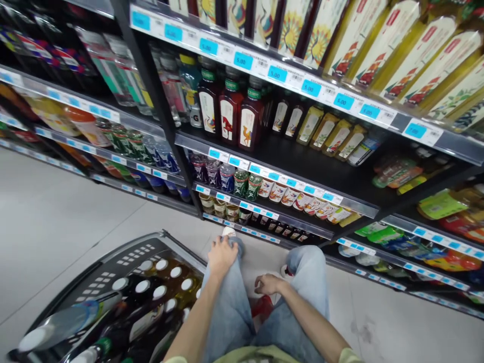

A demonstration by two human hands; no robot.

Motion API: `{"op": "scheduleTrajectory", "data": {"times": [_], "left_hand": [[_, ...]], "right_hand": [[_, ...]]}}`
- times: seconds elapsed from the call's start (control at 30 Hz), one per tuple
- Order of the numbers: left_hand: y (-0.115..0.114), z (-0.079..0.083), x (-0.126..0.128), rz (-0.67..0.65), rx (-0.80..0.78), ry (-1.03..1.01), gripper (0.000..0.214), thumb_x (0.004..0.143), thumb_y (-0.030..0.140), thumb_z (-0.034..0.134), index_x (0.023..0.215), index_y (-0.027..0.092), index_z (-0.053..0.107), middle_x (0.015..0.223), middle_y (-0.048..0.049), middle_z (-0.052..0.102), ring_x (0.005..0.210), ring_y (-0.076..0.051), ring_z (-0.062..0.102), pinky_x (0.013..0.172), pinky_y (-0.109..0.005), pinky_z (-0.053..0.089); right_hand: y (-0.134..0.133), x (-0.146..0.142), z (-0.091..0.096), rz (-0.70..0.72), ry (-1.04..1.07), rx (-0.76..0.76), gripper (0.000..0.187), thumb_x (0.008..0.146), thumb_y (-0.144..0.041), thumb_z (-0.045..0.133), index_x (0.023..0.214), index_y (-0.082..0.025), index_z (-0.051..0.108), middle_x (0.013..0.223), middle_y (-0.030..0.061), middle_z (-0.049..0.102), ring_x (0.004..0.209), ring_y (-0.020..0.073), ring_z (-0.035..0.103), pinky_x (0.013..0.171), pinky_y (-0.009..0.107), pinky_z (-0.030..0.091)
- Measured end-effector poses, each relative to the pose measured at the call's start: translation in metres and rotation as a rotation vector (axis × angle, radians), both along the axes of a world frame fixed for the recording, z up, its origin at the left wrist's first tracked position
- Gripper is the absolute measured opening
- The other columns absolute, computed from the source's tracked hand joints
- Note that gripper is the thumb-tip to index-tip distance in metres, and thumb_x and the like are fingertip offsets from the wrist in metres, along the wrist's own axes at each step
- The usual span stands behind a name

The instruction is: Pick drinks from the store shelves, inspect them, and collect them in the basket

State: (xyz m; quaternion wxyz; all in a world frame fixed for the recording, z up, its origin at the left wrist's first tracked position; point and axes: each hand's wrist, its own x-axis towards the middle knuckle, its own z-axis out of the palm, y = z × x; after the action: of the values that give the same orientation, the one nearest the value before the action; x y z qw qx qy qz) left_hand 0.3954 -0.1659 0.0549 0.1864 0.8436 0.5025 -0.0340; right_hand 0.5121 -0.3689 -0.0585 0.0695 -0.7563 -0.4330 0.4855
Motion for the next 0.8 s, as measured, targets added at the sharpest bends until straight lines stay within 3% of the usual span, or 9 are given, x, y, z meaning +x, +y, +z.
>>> {"op": "scheduleTrajectory", "data": {"times": [0.17,0.53,0.67,0.8], "left_hand": [[0.011,0.002,-0.022,0.069,0.012,-0.012,0.049,0.104,0.035,0.038,0.131,0.012,0.071,0.136,-0.0231,0.065,0.126,-0.040,0.063,0.091,-0.048,0.057],[0.015,0.008,-0.034,0.095,0.010,-0.007,0.050,0.104,0.035,0.037,0.129,0.009,0.071,0.133,-0.0251,0.066,0.124,-0.041,0.064,0.088,-0.047,0.057],[0.019,0.006,-0.034,0.069,0.015,0.001,0.051,0.105,0.037,0.035,0.130,0.009,0.070,0.133,-0.0239,0.066,0.122,-0.041,0.066,0.090,-0.047,0.056],[0.022,0.002,-0.034,0.047,0.041,0.036,0.055,0.106,0.039,0.032,0.134,0.010,0.068,0.132,-0.0225,0.066,0.119,-0.041,0.066,0.090,-0.046,0.055]], "right_hand": [[0.011,0.008,0.010,-0.012,-0.024,0.068,0.029,0.092,-0.030,0.067,0.118,-0.022,0.076,0.105,0.0038,0.082,0.097,0.0217,0.077,0.085,0.028,0.052],[0.031,0.047,0.036,-0.001,-0.068,0.184,0.015,0.085,-0.020,0.071,0.099,-0.022,0.077,0.086,0.0020,0.079,0.082,0.0226,0.075,0.075,0.028,0.052],[0.049,0.070,0.060,-0.035,-0.093,0.266,0.017,0.085,-0.023,0.076,0.102,-0.022,0.079,0.095,0.0033,0.082,0.085,0.0225,0.075,0.079,0.029,0.054],[0.065,0.093,0.102,-0.011,-0.114,0.430,0.022,0.091,-0.026,0.074,0.112,-0.022,0.079,0.102,0.0051,0.083,0.089,0.0223,0.077,0.083,0.029,0.055]]}}
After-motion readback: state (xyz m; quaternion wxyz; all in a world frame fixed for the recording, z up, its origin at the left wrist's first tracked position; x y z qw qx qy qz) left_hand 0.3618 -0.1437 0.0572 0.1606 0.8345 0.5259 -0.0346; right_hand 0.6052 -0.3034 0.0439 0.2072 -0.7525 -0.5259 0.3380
